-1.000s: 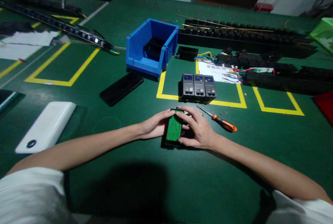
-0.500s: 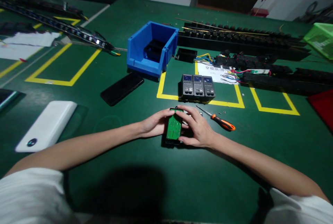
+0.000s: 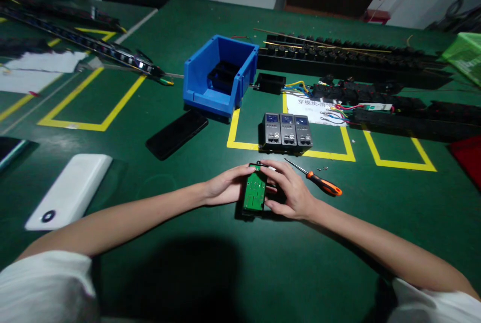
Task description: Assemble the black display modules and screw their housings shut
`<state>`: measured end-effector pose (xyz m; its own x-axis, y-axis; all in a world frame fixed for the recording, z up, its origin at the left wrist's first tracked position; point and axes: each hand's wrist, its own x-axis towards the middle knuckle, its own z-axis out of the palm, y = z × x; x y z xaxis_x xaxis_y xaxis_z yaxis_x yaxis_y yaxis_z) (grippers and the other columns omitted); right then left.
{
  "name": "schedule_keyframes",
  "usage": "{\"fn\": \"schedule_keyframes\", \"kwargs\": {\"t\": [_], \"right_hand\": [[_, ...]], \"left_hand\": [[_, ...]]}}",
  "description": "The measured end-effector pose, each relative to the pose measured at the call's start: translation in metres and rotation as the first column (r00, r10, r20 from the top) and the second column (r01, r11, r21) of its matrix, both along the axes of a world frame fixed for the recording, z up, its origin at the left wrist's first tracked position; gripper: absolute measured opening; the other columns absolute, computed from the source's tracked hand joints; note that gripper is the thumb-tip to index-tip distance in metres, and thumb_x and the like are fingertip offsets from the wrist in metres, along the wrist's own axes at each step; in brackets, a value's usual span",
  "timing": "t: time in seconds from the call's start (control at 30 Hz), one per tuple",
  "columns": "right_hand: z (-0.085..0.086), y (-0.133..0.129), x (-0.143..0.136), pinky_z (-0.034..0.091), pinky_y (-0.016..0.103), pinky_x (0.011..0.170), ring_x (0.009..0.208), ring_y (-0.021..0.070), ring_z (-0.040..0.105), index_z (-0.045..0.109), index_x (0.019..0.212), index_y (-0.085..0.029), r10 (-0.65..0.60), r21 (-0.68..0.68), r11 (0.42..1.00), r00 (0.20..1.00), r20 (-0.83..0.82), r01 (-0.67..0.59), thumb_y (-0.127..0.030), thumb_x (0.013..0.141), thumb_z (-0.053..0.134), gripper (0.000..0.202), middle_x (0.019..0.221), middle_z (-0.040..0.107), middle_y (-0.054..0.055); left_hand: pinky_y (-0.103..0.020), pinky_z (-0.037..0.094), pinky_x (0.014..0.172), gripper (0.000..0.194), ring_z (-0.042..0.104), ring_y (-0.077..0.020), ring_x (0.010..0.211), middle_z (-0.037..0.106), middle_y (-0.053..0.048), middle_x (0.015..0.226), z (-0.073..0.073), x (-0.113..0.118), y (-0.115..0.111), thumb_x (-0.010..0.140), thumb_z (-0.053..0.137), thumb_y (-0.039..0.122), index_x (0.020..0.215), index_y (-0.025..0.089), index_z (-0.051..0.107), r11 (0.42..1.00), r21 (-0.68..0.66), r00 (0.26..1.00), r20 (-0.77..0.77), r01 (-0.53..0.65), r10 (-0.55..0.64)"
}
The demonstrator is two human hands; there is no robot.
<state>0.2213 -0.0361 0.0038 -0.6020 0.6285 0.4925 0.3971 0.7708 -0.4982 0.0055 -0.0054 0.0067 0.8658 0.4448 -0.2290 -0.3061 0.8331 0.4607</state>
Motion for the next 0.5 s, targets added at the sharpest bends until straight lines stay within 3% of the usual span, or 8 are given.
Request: {"fn": "schedule_keyframes", "kwargs": {"t": [0.17,0.3,0.5], "right_hand": [[-0.0004,-0.0011,0.0029,0.05,0.05,0.094,0.121,0.0302,0.054,0.035,0.144,-0.019,-0.026,0.037,0.999,0.992,-0.124,0.031,-0.032,0.084,0.06,0.066,0.134,0.052,0.018],[-0.0007,-0.0026,0.0025,0.05,0.049,0.094,0.119,0.03,0.055,0.04,0.142,-0.017,-0.028,0.092,0.995,0.996,-0.079,0.035,-0.029,0.083,0.062,0.064,0.132,0.053,0.019],[0.0,-0.0037,0.0013,0.048,0.05,0.097,0.123,0.0299,0.052,0.033,0.147,-0.017,-0.047,0.076,0.996,0.999,-0.017,0.048,-0.028,0.086,0.059,0.067,0.138,0.05,0.019]], "left_hand": [[-0.052,0.035,0.108,0.038,0.06,-0.0302,0.118,0.065,-0.02,0.122,0.0034,0.0017,0.0007,0.095,0.047,0.029,0.125,0.009,0.056,1.0,0.002,1.0,-0.02,-0.005,0.005],[-0.051,0.038,0.105,0.037,0.064,-0.0294,0.112,0.068,-0.019,0.116,0.0025,0.0028,0.0014,0.094,0.049,0.029,0.124,0.009,0.057,1.0,-0.01,1.0,-0.019,0.003,-0.003],[-0.049,0.037,0.106,0.033,0.064,-0.027,0.11,0.069,-0.017,0.115,0.0021,0.0,0.0013,0.094,0.049,0.029,0.12,0.011,0.06,1.0,-0.01,1.0,-0.012,0.013,-0.013]]}}
